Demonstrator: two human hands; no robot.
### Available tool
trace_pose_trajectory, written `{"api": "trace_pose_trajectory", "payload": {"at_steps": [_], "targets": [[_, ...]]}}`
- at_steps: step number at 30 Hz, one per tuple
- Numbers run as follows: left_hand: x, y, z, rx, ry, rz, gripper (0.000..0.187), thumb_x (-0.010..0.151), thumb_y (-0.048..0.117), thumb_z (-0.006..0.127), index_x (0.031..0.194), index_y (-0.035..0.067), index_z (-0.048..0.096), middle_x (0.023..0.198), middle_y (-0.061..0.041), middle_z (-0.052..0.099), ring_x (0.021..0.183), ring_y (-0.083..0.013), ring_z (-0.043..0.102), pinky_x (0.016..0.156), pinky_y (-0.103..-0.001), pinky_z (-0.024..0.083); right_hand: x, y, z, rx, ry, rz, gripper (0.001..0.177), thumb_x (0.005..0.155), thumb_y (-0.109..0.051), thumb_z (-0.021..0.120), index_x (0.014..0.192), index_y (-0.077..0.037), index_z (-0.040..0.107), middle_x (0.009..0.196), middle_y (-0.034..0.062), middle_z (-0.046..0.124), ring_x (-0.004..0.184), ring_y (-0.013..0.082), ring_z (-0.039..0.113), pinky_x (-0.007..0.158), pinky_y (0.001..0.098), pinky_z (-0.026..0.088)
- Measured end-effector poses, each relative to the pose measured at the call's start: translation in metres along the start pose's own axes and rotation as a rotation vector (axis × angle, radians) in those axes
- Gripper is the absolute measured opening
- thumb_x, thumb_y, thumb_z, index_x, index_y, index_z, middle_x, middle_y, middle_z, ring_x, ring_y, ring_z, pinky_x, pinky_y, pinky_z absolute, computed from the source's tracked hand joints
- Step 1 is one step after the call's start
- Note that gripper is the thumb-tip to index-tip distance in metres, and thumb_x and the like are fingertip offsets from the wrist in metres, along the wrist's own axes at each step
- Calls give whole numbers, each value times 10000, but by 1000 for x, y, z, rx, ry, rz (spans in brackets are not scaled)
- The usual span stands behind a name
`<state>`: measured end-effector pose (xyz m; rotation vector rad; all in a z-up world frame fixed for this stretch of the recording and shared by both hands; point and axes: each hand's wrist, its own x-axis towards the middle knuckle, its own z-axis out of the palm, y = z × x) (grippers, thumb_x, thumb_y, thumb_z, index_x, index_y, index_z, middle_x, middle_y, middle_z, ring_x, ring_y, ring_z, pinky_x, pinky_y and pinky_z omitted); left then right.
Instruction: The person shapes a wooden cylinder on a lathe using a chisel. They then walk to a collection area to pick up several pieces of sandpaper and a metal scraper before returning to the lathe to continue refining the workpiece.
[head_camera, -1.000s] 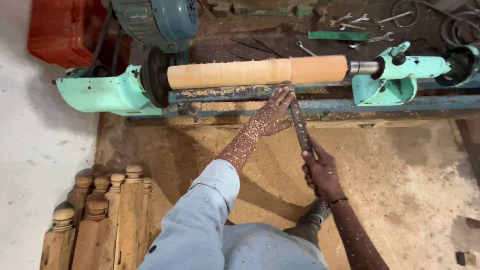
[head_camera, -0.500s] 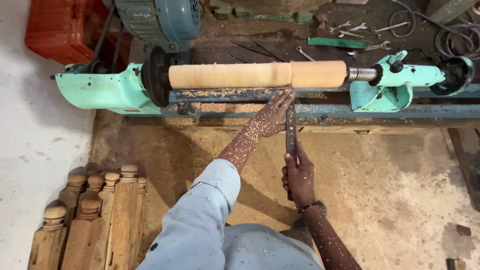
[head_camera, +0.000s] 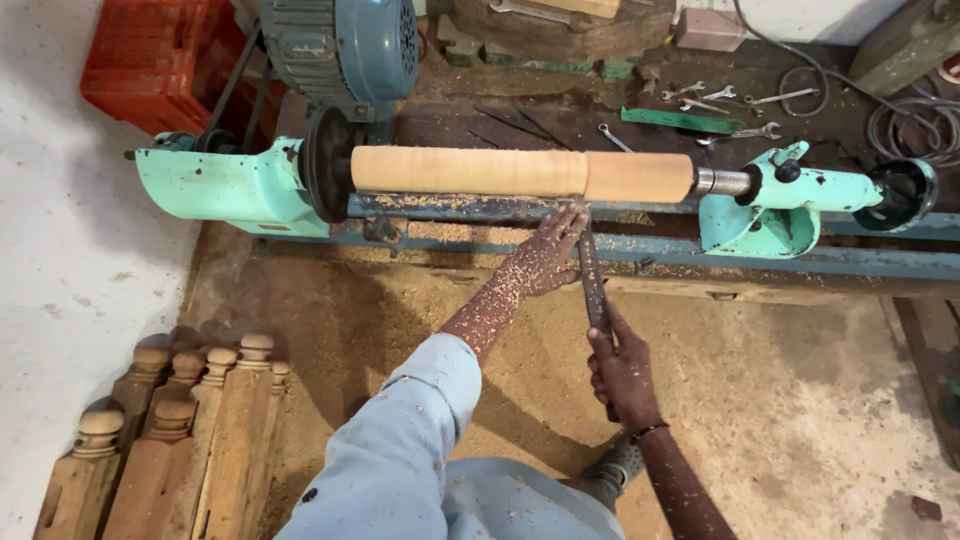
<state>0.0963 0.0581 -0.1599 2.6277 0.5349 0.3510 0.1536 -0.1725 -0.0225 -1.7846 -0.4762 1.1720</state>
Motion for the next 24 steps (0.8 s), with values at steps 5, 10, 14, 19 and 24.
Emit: {"api": "trace_pose_trajectory", "payload": {"at_steps": [5,10,14,19,24], "targets": [[1,-2,8,19,-34,-23,1087,896,462,746,1621,20,67,1686,-253,26,1575,-412,63,1302,-508,123,9,-11,-29,-137,-31,61,645,963,-199,602,1574,-288,415,561,-5,473,390,92,373,335,279,333],[0,-5,17,83,88,51,1072,921,479,699,1613,28,16,1681,-266,-22,1567,-413,23,1288,-521,91,26,-22,-64,-247,-115,65,634,969,-226,598,1573,-308,425,570,3,480,393,92,375,338,279,349],[-1,-1,13,41,-10,-27,1037,958,472,673,1621,66,-13,1690,-248,-41,1572,-407,2,1286,-514,78,40,-34,-88,-306,-174,103,658,948,-237,617,1572,-330,429,576,9,475,381,103,358,337,284,318],[-1,3,7,36,-67,-74,1083,916,461,704,1621,67,-18,1685,-260,-60,1572,-409,10,1292,-501,77,50,-40,-101,-324,-220,76,660,947,-260,621,1575,-328,432,575,6,475,390,88,360,344,274,330],[-1,3,5,37,-1,-1,1129,895,455,744,1614,16,-8,1682,-278,-37,1572,-442,18,1289,-490,105,33,-21,-76,-205,-159,57,637,957,-273,620,1566,-303,436,576,2,501,389,88,377,338,272,337]]}}
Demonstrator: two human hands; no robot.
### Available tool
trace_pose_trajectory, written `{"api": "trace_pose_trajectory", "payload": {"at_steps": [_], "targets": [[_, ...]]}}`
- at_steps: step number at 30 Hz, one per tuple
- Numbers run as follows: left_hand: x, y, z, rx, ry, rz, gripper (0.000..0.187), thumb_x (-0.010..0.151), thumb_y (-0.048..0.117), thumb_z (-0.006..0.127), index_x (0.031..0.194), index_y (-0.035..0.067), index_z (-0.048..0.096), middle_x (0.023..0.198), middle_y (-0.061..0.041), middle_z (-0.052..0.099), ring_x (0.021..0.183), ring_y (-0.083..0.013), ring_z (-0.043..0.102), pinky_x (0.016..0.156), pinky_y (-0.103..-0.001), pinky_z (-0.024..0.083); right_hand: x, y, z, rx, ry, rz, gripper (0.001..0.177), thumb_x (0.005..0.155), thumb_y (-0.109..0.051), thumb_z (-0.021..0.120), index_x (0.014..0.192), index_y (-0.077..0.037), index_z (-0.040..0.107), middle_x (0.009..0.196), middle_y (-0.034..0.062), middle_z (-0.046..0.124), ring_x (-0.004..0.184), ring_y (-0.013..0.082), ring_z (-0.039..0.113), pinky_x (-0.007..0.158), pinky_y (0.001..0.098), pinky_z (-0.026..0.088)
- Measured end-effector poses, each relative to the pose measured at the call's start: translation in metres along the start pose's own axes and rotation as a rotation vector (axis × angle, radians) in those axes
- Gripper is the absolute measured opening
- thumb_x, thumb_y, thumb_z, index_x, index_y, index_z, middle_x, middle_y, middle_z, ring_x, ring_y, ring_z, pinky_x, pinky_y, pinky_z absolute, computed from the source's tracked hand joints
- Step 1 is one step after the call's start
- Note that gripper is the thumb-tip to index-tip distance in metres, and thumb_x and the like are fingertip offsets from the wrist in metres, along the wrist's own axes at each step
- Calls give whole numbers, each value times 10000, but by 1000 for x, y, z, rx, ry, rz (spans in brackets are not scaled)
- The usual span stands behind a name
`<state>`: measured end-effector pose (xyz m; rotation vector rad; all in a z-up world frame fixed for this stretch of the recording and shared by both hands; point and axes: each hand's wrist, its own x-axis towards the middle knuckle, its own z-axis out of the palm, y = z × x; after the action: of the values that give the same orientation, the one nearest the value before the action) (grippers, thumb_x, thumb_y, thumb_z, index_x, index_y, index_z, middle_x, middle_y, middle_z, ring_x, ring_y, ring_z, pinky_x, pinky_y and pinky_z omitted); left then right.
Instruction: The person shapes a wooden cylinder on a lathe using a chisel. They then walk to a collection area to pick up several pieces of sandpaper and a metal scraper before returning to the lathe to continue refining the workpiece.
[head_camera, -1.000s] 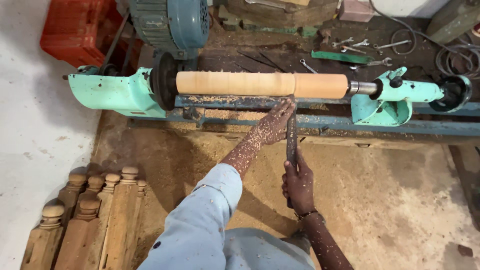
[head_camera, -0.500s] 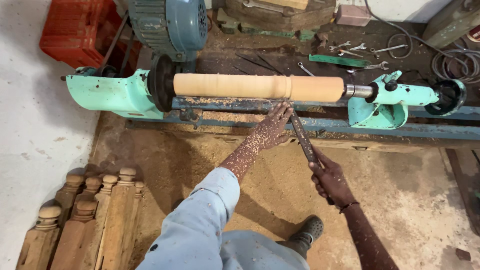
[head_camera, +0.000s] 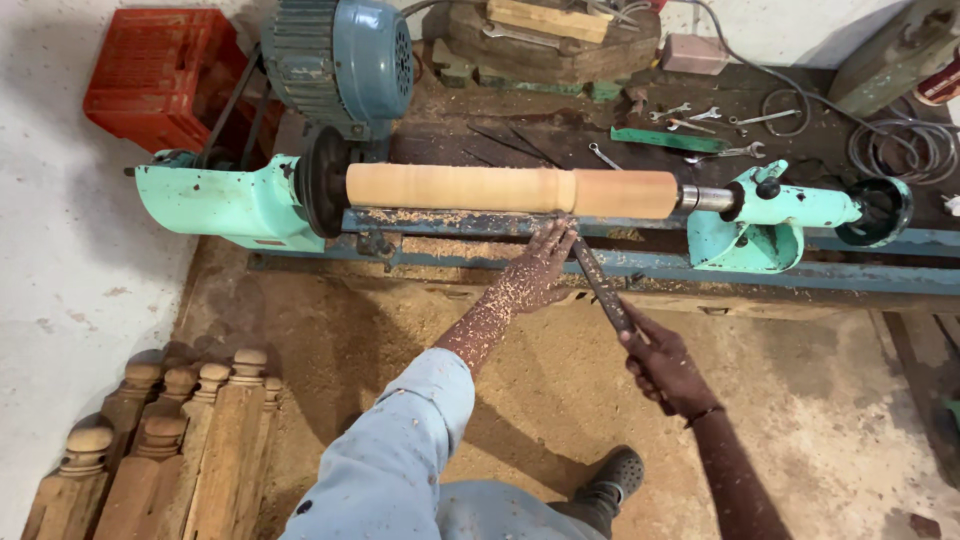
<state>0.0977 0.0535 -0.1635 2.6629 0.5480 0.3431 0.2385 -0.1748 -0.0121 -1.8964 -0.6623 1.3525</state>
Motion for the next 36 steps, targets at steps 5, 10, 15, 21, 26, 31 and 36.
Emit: {"api": "trace_pose_trajectory", "payload": {"at_steps": [5,10,15,21,26,31,36], "targets": [[-2,-2,-3,-6,-41,-8,1153,862,450,772,1599,-8,12,1682,-269,-17,1578,-425,26,1301,-484,121,-11,5,47,53,119,34,651,952,-270,608,1568,-348,414,559,6,503,389,96,405,335,285,369],[0,-8,4,-26,-59,-19,1178,850,431,794,1617,-5,13,1697,-257,-5,1582,-401,25,1304,-474,134,-18,7,81,212,190,-6,611,973,-227,593,1565,-297,458,559,-4,465,392,93,394,336,273,340],[-1,-12,17,15,90,76,1206,841,464,800,1592,-26,-5,1675,-293,1,1561,-415,26,1285,-495,130,-15,9,122,179,293,-67,615,990,-209,566,1574,-304,398,558,-14,498,404,76,420,336,274,386],[-2,-4,8,-15,-24,-42,1194,835,459,799,1607,-1,12,1684,-252,22,1574,-397,51,1308,-475,138,-17,9,104,221,215,-45,620,985,-216,575,1581,-310,428,552,-26,401,398,77,352,334,272,319],[-3,2,3,32,48,-12,1164,866,485,766,1598,-23,18,1680,-256,28,1573,-414,62,1302,-488,140,-14,5,58,57,129,-25,615,977,-232,578,1568,-310,426,554,-11,467,381,93,378,330,283,340],[-3,0,8,32,117,30,1148,873,510,737,1599,-20,23,1679,-274,30,1568,-427,75,1284,-495,167,-5,4,29,43,67,7,619,963,-233,604,1558,-315,457,552,1,450,375,97,364,325,283,326],[0,-3,16,-10,24,-59,1148,873,479,740,1622,5,10,1697,-272,38,1571,-447,101,1276,-498,221,7,3,5,-12,22,21,626,961,-240,613,1561,-308,447,560,0,465,380,93,352,330,282,310]]}}
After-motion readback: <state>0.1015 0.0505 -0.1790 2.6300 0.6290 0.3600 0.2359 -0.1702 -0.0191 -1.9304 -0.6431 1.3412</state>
